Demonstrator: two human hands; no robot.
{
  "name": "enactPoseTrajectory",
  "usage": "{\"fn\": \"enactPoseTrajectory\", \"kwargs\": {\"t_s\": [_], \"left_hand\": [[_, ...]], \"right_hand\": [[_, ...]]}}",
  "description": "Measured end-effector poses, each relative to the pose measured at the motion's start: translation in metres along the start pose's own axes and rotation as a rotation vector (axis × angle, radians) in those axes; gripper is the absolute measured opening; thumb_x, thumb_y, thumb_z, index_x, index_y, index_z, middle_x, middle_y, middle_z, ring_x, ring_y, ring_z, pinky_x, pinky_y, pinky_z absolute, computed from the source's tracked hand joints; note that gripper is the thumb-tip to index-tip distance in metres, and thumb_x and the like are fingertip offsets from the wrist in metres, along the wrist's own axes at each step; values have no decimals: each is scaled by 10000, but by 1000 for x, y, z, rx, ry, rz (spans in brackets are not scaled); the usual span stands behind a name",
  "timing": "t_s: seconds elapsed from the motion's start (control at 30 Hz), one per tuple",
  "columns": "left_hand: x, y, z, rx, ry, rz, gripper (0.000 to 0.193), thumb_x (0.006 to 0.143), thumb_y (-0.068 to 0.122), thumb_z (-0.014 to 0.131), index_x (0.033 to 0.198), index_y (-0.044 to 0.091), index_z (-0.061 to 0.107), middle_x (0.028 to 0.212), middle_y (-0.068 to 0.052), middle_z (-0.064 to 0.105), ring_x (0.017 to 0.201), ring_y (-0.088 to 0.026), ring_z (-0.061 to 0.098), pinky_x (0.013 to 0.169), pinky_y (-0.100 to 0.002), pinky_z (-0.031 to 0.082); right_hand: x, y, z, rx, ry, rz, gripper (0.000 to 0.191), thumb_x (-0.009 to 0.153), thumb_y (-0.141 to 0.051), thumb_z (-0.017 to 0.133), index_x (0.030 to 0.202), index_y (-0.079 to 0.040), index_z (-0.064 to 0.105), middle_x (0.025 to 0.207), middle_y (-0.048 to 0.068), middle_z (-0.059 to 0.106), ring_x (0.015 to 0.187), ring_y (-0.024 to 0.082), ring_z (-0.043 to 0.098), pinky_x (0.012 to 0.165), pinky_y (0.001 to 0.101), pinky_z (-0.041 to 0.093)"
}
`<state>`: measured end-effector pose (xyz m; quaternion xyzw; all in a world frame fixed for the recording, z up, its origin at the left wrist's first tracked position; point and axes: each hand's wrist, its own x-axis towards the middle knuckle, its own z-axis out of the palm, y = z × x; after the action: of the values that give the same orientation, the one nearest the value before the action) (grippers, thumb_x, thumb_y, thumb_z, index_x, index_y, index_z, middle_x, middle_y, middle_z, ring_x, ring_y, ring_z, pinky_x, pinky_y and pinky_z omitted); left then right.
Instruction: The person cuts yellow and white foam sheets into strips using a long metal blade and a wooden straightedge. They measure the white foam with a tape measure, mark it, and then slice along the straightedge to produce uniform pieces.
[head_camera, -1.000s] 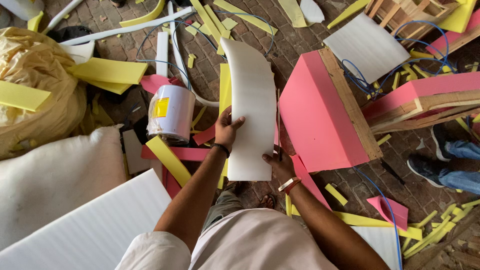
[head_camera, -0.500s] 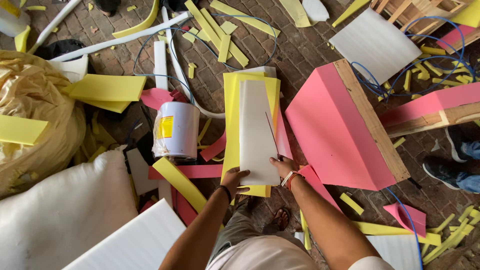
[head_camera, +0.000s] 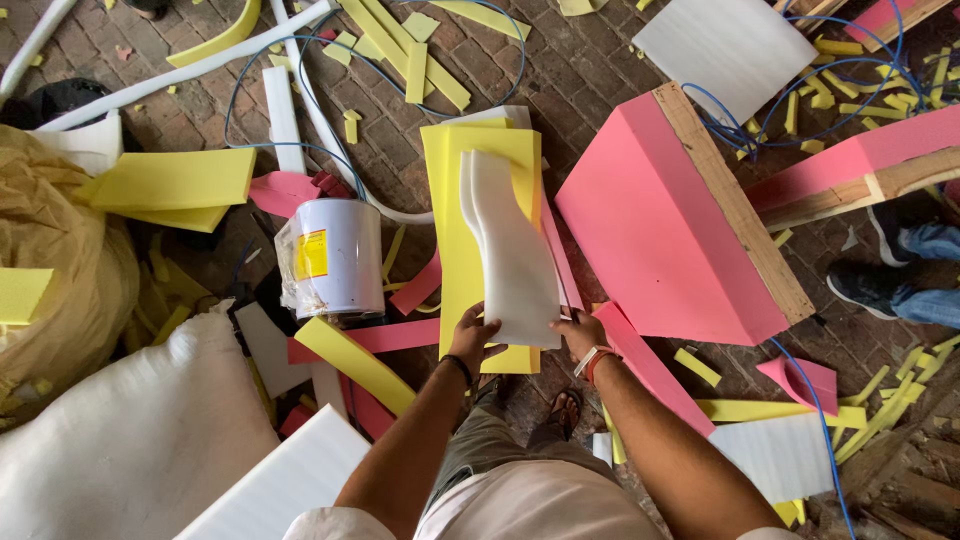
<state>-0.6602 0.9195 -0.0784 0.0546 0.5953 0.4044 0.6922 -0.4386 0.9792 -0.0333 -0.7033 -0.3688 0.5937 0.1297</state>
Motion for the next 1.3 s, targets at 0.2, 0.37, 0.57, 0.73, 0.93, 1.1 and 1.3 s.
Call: {"fn": "enactPoseTrajectory", "kwargs": {"t_s": [0.2,0.37,0.57,0.73,0.93,1.1,1.3], "left_hand": [[-1,0,-15,-52,59,-62,491,966,137,606,1444,170,500,1320,-49,651,1151,-232,650,915,-447,593],[30,-12,-22,-41,139,-155,432,1020,220,595,1430,89,558,1313,-121,658,1089,-270,680,822,-388,634],[50,1,-11,-119,168,-150,458,1022,205,592,1435,10,557,1372,-181,630,1111,-301,680,835,-409,673],[37,18,-4,-179,169,-270,578,1044,340,601,1544,117,415,1606,-127,354,1423,-411,374,1067,-570,516],[13,-12,-9,482,188,-394,634,928,386,712,1488,159,519,1561,-128,472,1404,-372,457,1019,-642,466],[12,-47,3,513,-37,-349,476,931,378,636,1362,176,647,1387,-71,647,1147,-280,657,896,-510,484],[-9,-92,71,619,-244,-301,401,960,368,573,1307,187,658,1212,-40,739,982,-242,698,805,-445,503]], "right_hand": [[-23,-3,12,12,63,44,463,886,-215,701,1342,-143,663,1115,81,768,408,93,430,384,283,353],[-30,11,5,13,111,71,374,935,-205,727,1298,-117,745,990,376,675,382,102,348,366,299,280],[-31,39,-22,96,65,29,380,901,-196,682,1257,-65,691,982,80,804,343,93,361,335,292,289],[-29,67,-29,102,66,9,403,928,-181,667,1297,-20,666,1000,124,812,378,87,391,367,283,317],[-35,105,-27,280,122,-190,370,917,-102,698,1267,13,670,1221,142,731,863,138,770,827,323,562],[-62,131,-43,406,245,-225,367,910,-96,717,1253,33,689,1158,185,730,863,194,756,832,357,553],[-138,187,-79,575,484,-92,328,937,-136,723,1237,-4,706,876,130,760,710,157,646,620,303,457]]}}
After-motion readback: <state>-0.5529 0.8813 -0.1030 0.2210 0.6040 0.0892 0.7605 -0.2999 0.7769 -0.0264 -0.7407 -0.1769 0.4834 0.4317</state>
